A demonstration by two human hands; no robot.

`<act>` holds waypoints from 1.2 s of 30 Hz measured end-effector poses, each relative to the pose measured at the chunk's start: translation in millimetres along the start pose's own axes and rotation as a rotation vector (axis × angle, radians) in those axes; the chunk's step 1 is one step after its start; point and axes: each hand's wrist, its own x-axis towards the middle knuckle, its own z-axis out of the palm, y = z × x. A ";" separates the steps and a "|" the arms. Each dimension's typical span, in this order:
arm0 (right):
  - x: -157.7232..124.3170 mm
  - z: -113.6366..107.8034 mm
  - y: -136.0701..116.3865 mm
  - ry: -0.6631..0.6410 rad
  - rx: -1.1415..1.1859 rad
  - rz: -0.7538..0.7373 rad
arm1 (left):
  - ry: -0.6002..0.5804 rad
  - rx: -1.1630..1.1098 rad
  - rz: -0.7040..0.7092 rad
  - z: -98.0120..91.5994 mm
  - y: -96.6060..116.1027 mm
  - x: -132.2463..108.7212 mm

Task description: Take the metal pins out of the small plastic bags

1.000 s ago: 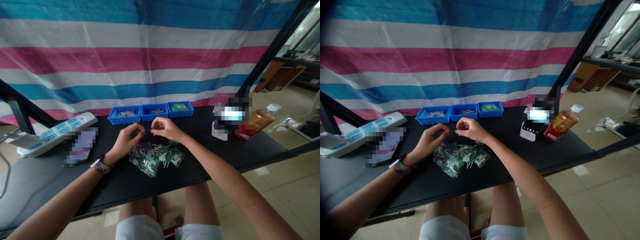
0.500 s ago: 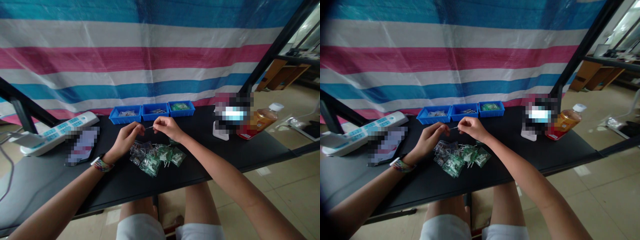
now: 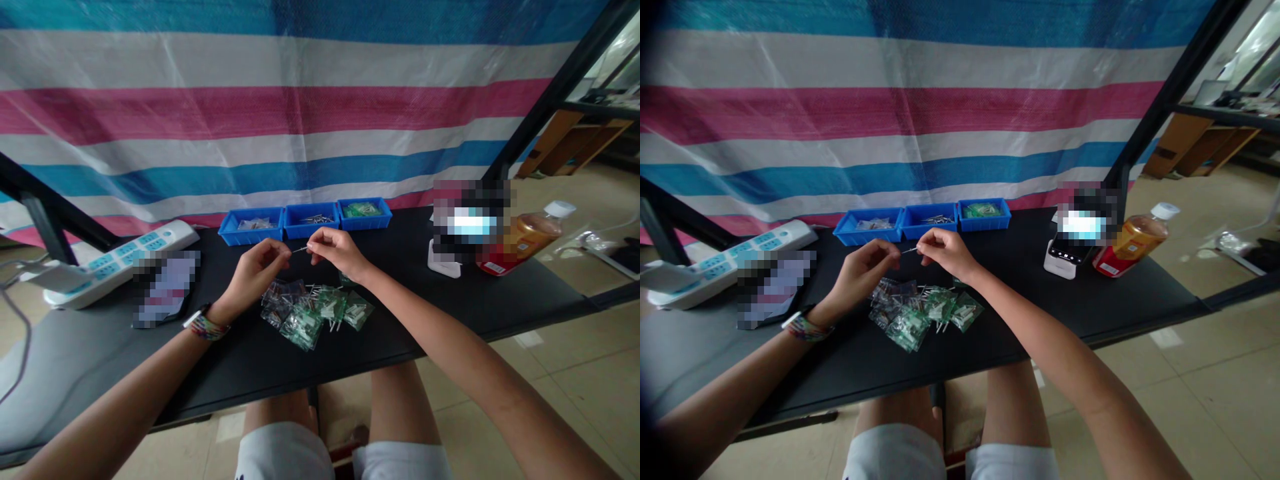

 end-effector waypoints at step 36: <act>-22.5 28.0 -8.8 -0.459 -1.030 -0.292 | -0.033 0.117 -0.022 -5.4 -15.2 3.2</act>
